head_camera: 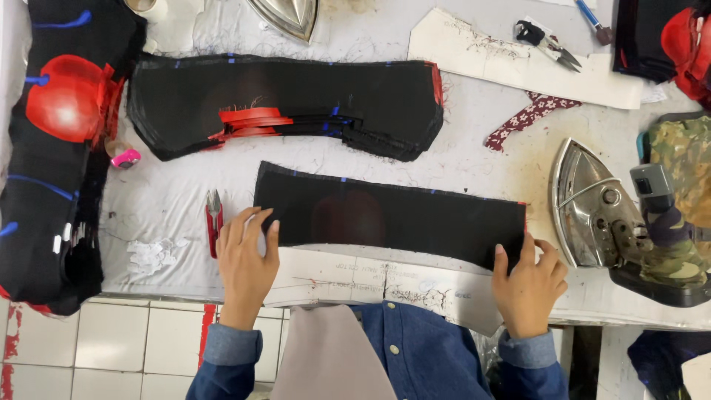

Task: The person places a paper pattern on a piece of black fabric, trims the fabric along the pattern's edge with a rotary cutter, and then irons the fabric. The person repeats this process with multiple pieces of fabric.

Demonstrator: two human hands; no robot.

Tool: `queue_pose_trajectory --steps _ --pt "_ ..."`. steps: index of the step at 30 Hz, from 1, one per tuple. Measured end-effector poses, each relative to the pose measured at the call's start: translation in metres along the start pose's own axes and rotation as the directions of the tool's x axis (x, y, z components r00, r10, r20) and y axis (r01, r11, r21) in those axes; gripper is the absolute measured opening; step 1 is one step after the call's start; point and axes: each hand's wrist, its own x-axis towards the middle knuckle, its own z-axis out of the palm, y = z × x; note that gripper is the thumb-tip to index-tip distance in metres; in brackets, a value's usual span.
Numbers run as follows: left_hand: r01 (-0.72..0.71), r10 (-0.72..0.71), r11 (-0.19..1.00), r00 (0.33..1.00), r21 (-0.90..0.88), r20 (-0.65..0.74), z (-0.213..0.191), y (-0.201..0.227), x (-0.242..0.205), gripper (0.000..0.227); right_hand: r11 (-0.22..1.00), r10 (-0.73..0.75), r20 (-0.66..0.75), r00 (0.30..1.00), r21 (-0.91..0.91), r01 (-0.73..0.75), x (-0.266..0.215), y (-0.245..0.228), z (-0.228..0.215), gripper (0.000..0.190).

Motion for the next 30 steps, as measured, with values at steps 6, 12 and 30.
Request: queue_pose_trajectory --steps 6,12,30 --pt "0.061 -0.064 0.96 0.998 0.272 0.002 0.003 -0.009 -0.01 0.03 0.993 -0.026 0.098 0.995 0.116 0.015 -0.008 -0.009 -0.011 0.051" --pt "-0.109 0.104 0.993 0.989 0.042 0.105 -0.006 0.002 -0.002 0.024 0.98 0.039 0.196 0.98 0.182 -0.075 -0.013 -0.016 -0.025 0.048" --pt "0.572 -0.587 0.784 0.556 0.242 0.588 -0.044 0.008 -0.009 0.058 0.832 0.341 0.672 0.658 0.11 -0.543 -0.014 0.0 -0.062 0.057"
